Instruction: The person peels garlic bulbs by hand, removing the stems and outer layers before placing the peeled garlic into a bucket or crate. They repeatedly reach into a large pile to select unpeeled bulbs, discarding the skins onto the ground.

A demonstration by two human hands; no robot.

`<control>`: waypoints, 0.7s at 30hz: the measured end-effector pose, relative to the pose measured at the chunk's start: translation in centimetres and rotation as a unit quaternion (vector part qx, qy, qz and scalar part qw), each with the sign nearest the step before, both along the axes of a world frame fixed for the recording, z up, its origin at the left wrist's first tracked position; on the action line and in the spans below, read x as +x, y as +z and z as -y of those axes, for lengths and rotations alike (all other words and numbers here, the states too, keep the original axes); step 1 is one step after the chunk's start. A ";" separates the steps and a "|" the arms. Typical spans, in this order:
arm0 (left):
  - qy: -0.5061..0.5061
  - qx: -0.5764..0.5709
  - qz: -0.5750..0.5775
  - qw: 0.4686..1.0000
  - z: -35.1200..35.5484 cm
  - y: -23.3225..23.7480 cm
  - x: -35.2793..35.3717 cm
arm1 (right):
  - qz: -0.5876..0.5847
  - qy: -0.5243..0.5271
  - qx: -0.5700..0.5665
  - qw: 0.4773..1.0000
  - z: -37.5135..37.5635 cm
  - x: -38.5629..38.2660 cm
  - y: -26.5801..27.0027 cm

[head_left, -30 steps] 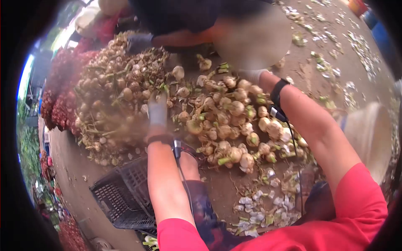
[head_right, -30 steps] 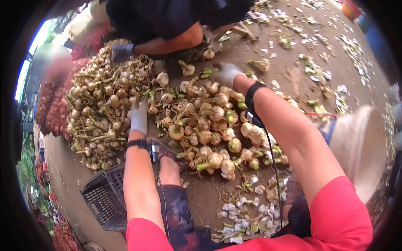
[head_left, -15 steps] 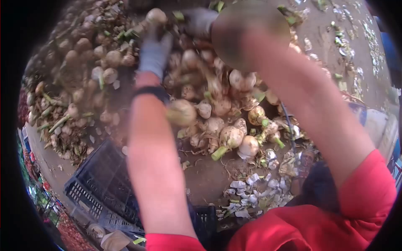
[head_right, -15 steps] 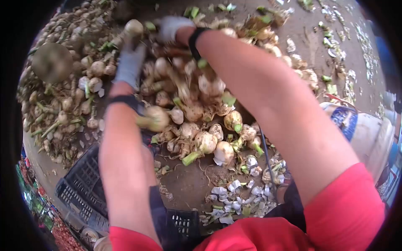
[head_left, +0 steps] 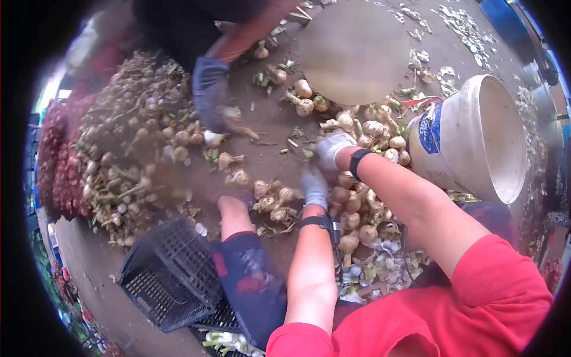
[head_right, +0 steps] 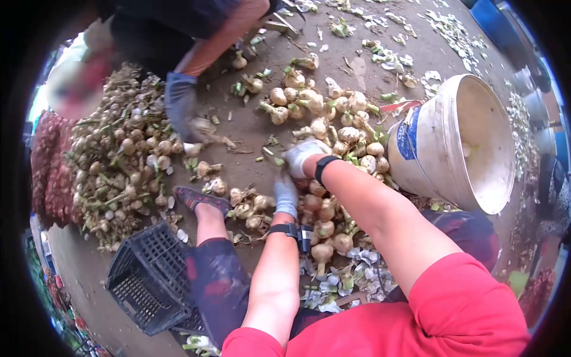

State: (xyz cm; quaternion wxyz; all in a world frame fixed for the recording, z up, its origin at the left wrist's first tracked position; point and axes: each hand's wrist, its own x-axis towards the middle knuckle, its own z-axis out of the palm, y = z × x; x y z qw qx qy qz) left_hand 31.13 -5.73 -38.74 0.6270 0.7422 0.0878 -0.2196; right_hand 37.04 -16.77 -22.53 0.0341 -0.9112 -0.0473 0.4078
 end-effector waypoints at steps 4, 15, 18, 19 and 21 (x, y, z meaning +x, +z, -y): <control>-0.135 0.204 -0.084 0.966 2.4 4.0 -3.8 | 0.102 -0.036 0.005 0.994 0.6 -4.6 2.8; 0.028 0.295 0.248 0.922 -11.0 9.5 11.2 | 0.010 -0.021 0.016 1.000 4.2 1.8 6.5; 0.134 0.264 0.167 0.941 -17.1 13.2 17.9 | 0.358 -0.205 0.120 0.903 9.2 8.1 5.4; 0.071 0.337 0.228 0.911 -20.0 10.4 20.6 | 0.391 -0.248 0.197 0.864 12.6 11.4 2.8; 0.016 0.383 0.284 0.879 -25.9 2.3 27.1 | 0.307 -0.391 0.156 0.853 15.5 14.6 4.5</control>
